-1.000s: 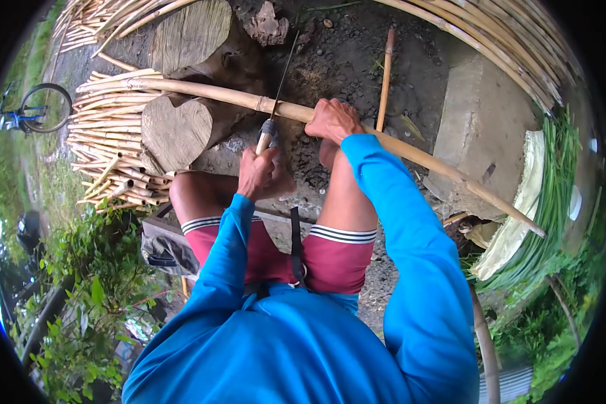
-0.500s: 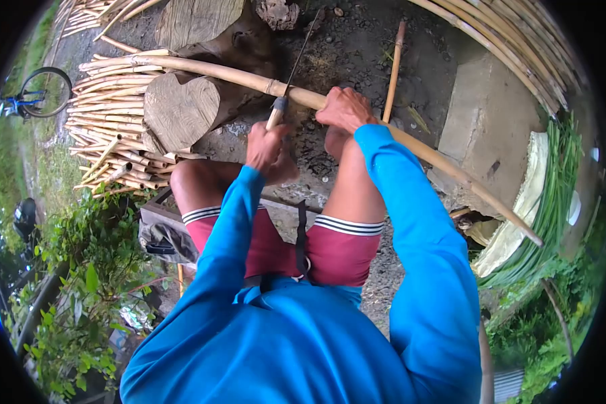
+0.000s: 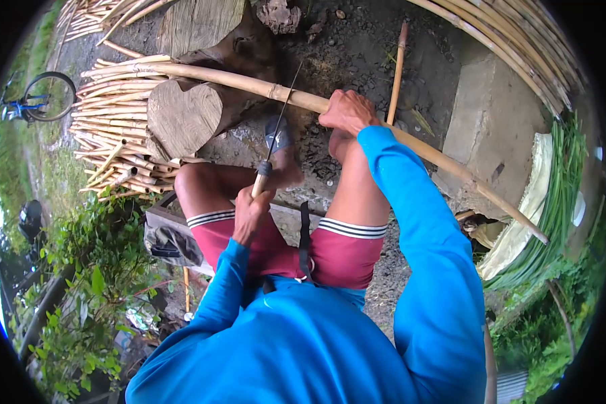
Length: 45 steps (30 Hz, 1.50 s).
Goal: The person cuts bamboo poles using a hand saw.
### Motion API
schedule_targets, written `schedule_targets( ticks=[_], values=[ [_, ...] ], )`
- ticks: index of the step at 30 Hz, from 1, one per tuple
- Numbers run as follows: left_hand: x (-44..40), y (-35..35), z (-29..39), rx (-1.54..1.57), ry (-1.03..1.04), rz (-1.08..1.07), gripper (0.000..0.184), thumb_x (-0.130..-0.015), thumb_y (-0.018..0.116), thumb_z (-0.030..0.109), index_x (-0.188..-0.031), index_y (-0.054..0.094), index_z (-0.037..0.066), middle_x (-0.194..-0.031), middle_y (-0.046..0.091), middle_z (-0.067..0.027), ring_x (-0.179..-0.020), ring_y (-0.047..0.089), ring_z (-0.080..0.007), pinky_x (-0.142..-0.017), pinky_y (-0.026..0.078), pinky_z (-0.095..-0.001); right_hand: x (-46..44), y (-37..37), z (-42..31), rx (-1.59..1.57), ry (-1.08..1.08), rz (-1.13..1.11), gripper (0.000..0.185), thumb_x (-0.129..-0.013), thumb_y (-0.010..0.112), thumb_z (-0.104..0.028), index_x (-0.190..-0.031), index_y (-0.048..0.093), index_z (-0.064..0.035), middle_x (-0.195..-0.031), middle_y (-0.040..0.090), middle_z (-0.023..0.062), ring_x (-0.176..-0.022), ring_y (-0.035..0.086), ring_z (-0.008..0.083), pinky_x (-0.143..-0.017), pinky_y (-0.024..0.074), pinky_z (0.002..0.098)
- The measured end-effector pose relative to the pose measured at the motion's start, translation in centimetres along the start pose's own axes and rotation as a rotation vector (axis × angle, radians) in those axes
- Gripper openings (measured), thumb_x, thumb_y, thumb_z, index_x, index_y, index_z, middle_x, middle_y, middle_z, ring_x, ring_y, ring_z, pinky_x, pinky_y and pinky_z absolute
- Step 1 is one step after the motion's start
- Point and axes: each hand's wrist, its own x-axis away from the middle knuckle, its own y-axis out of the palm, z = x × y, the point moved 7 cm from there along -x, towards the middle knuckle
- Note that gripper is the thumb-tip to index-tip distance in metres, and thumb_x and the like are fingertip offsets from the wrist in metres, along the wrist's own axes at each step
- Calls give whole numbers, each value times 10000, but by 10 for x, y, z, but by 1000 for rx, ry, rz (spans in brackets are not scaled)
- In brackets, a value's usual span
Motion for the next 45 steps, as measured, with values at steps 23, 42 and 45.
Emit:
schedule_targets(
  ticks=[23,42,45],
  values=[
    [-82,12,40,-129,26,35,370,-760,637,323,-886,669,-23,-773,663,-269,-707,678,-343,-647,509,-436,-1,-1,-3,-26,2,29,382,-682,637,-269,-962,730,-27,-1026,663,292,-1018,638,442,-928,507,478],
    [9,-25,-28,-161,19,-16,322,-757,626,272,-818,646,-44,-619,577,-161,-610,589,-229,-642,468,-402,1,-2,3,-39,-55,16,378,-680,641,-279,-949,727,-28,-986,672,289,-974,652,443,-916,513,478],
    [-2,-14,-10,-99,-52,-64,323,-757,613,275,-816,657,-39,-652,601,-163,-636,604,-209,-641,469,-394,6,-4,-3,-27,-44,63,381,-682,637,-276,-956,729,-29,-978,676,283,-958,658,441,-896,522,484]
  ],
)
